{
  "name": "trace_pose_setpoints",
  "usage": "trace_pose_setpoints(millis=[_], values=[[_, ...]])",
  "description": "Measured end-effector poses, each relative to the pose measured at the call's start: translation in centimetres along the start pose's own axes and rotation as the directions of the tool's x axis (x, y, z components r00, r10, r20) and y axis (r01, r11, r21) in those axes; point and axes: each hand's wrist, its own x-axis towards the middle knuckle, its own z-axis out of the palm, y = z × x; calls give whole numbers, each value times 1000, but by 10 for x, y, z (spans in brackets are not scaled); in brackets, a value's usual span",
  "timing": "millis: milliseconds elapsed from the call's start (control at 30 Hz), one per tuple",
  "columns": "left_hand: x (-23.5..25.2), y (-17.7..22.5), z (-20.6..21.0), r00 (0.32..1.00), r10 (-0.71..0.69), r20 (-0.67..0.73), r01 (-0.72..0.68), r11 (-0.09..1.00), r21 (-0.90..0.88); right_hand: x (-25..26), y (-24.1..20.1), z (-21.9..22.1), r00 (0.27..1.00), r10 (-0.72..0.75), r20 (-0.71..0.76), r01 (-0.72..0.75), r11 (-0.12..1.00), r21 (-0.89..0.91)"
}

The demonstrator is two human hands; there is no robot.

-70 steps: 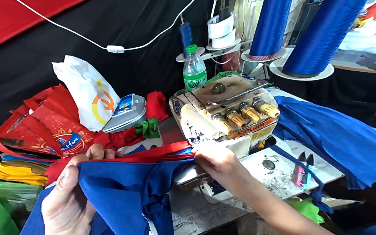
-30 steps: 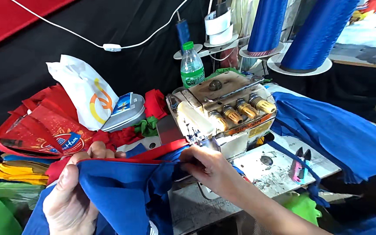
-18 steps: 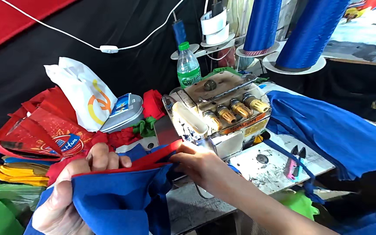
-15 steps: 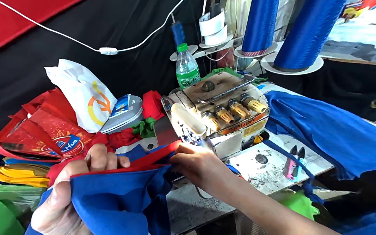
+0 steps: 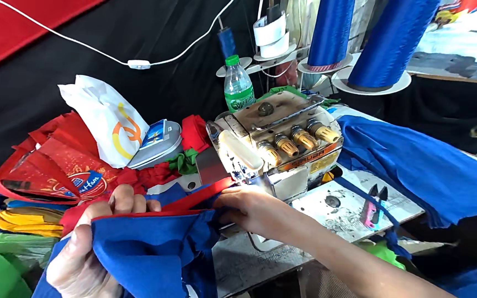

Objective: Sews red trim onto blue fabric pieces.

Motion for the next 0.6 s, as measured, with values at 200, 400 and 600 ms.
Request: trace_pose_setpoints(millis=[200, 400, 600], values=[[-6, 0, -1, 999, -33, -9, 32, 996, -86, 1, -3, -8, 995, 66, 80, -68, 997, 27], [-3, -1, 10, 1000, 16, -16, -18, 989, -149, -9, 0, -9, 992, 78, 95, -89, 989, 116], [0, -3, 18, 1000, 12, -1, -12, 982, -186, -18, 13, -4, 983, -137, -124, 151, 983, 109]])
